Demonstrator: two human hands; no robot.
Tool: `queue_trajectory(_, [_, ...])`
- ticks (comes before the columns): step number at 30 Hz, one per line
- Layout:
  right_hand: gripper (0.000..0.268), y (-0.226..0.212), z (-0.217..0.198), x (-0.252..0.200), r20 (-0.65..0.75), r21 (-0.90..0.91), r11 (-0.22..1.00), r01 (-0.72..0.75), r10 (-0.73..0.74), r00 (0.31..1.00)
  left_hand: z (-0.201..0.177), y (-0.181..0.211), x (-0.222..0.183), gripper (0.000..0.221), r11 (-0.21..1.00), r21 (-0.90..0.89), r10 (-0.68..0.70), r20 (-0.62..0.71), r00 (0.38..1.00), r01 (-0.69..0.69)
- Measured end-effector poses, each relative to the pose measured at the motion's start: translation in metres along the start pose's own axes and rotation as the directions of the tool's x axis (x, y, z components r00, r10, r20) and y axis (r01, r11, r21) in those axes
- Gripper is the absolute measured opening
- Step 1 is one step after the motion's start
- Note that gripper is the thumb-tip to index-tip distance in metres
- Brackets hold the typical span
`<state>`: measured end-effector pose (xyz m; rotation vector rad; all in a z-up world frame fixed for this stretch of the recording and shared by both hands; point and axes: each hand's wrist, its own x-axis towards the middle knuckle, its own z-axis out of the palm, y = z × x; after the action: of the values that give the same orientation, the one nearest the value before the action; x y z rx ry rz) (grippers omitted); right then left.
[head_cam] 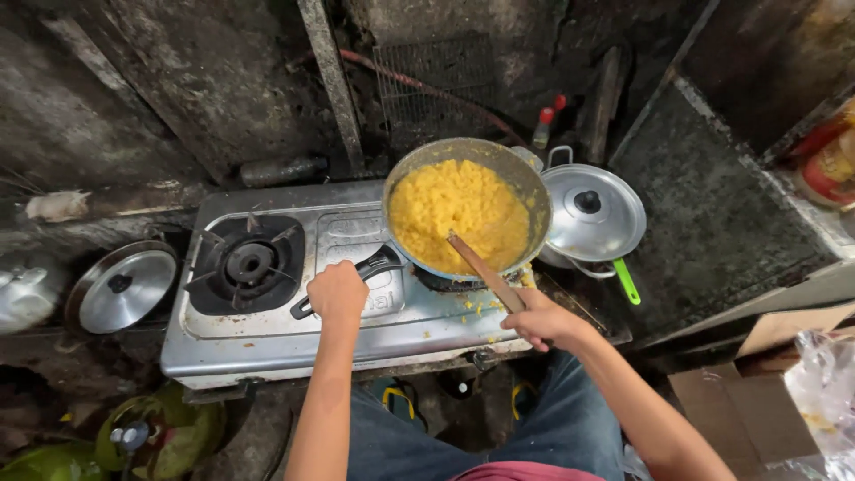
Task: Vigorously stirring a thick yellow mixture in a pan on a gas stove using a wooden spatula.
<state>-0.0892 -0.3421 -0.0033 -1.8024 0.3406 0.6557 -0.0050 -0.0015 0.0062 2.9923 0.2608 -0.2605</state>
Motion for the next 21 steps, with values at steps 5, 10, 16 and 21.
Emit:
queue_trajectory(5, [0.028, 0.007, 0.014, -0.007, 0.066, 0.439, 0.898, 0.026, -0.061, 0.996, 0.002, 0.001, 0.001, 0.022, 1.000, -0.001, -0.011, -0.003, 1.000, 0.011])
queue_trajectory(10, [0.024, 0.031, 0.020, 0.002, 0.179, 0.765, 0.643, -0.029, -0.169, 0.969, -0.001, 0.002, -0.005, 0.021, 1.000, -0.002, -0.017, -0.006, 1.000, 0.017])
queue_trajectory(16, [0.013, 0.059, 0.020, 0.013, 0.355, 0.929, 0.244, -0.278, -0.375, 0.857, -0.002, 0.003, 0.000, 0.020, 1.000, -0.010, -0.012, -0.013, 1.000, 0.012])
queue_trajectory(21, [0.017, 0.058, 0.009, 0.009, 0.351, 0.926, 0.299, -0.232, -0.454, 0.819, -0.002, 0.002, -0.002, 0.020, 1.000, 0.001, 0.001, -0.007, 1.000, -0.001])
